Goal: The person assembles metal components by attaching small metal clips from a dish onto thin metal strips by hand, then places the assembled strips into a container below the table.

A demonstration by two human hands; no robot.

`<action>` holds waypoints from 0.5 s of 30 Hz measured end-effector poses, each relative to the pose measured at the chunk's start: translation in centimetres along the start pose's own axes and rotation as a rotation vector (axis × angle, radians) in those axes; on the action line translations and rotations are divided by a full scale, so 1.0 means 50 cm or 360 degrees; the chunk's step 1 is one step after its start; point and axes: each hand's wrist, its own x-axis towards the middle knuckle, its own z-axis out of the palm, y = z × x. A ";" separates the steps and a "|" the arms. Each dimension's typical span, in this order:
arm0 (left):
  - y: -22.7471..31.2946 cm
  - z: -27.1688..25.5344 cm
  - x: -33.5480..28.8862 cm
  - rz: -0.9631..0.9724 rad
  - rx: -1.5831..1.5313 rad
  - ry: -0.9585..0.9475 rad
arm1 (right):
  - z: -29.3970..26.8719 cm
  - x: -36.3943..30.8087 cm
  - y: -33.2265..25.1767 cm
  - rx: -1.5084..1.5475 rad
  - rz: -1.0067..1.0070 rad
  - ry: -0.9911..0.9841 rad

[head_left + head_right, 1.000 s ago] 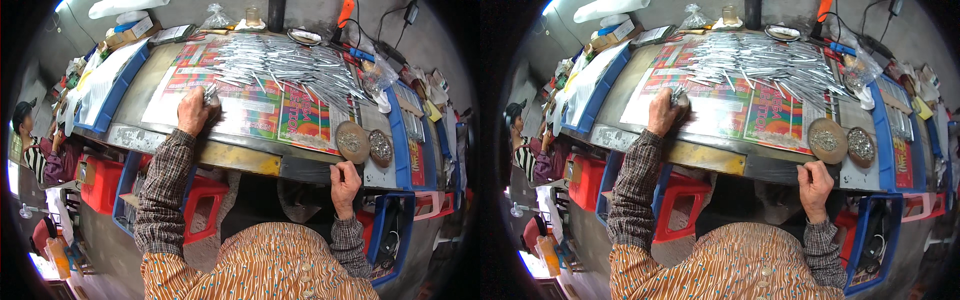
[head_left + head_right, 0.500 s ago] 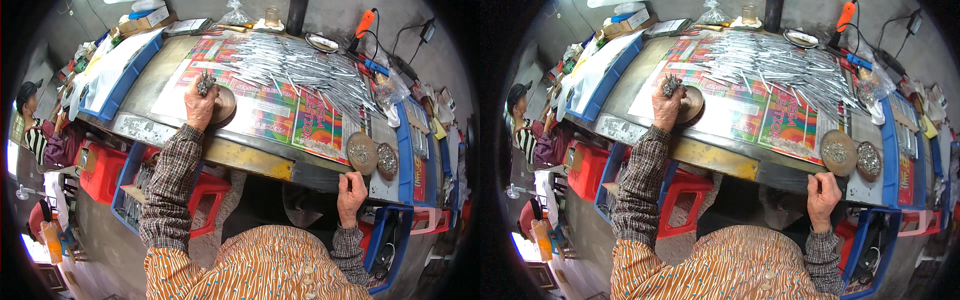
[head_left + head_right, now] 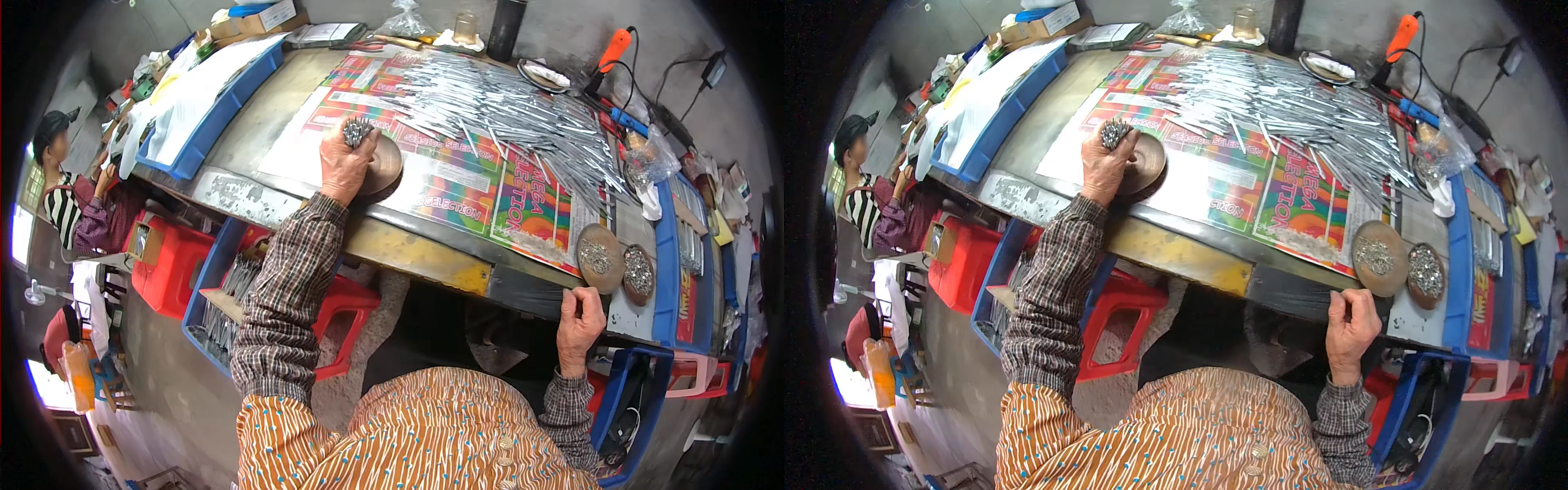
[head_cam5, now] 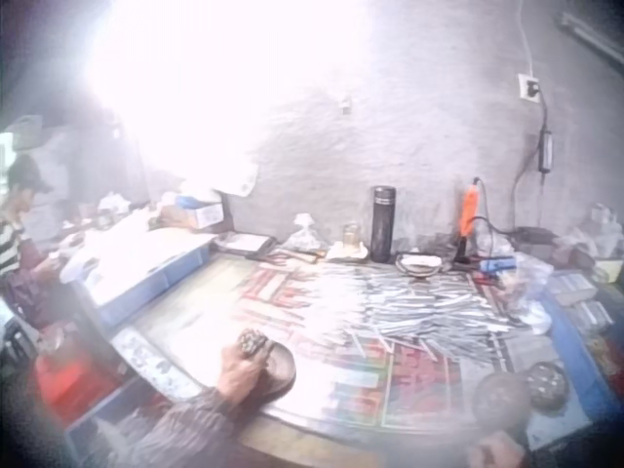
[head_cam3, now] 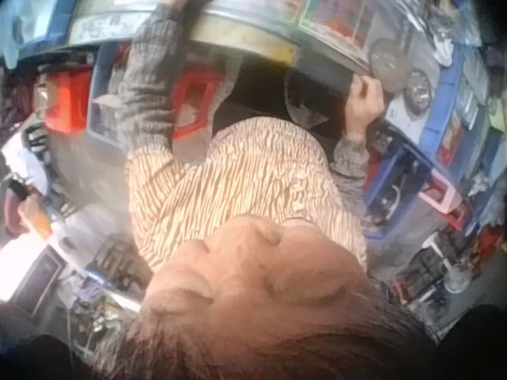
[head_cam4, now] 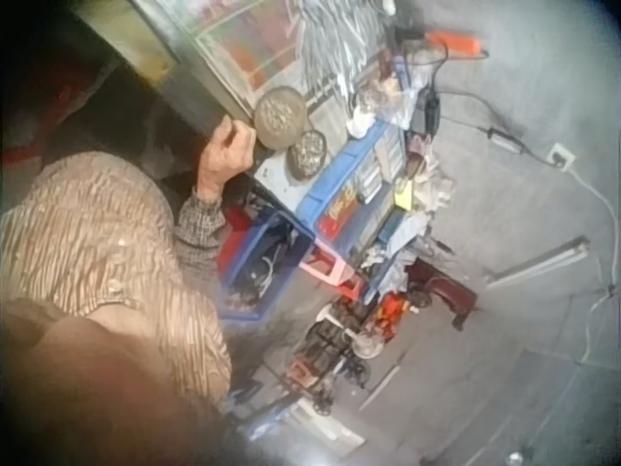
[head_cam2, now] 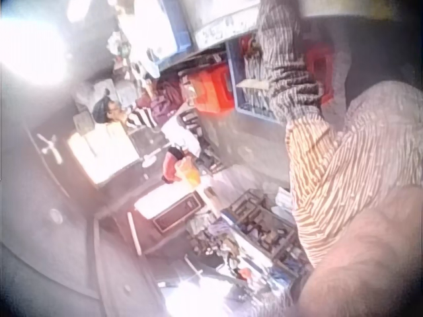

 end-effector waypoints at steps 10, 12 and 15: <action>0.169 -0.153 -0.056 0.0145 0.0206 -0.0105 | -0.006 -0.012 0.025 -0.0079 0.0137 -0.0015; 0.164 -0.226 -0.089 0.0001 0.0528 -0.0076 | 0.002 -0.008 0.020 -0.0045 0.0100 -0.0008; 0.123 -0.336 -0.151 -0.0014 0.0909 -0.0074 | 0.005 -0.002 0.012 -0.0075 0.0036 -0.0018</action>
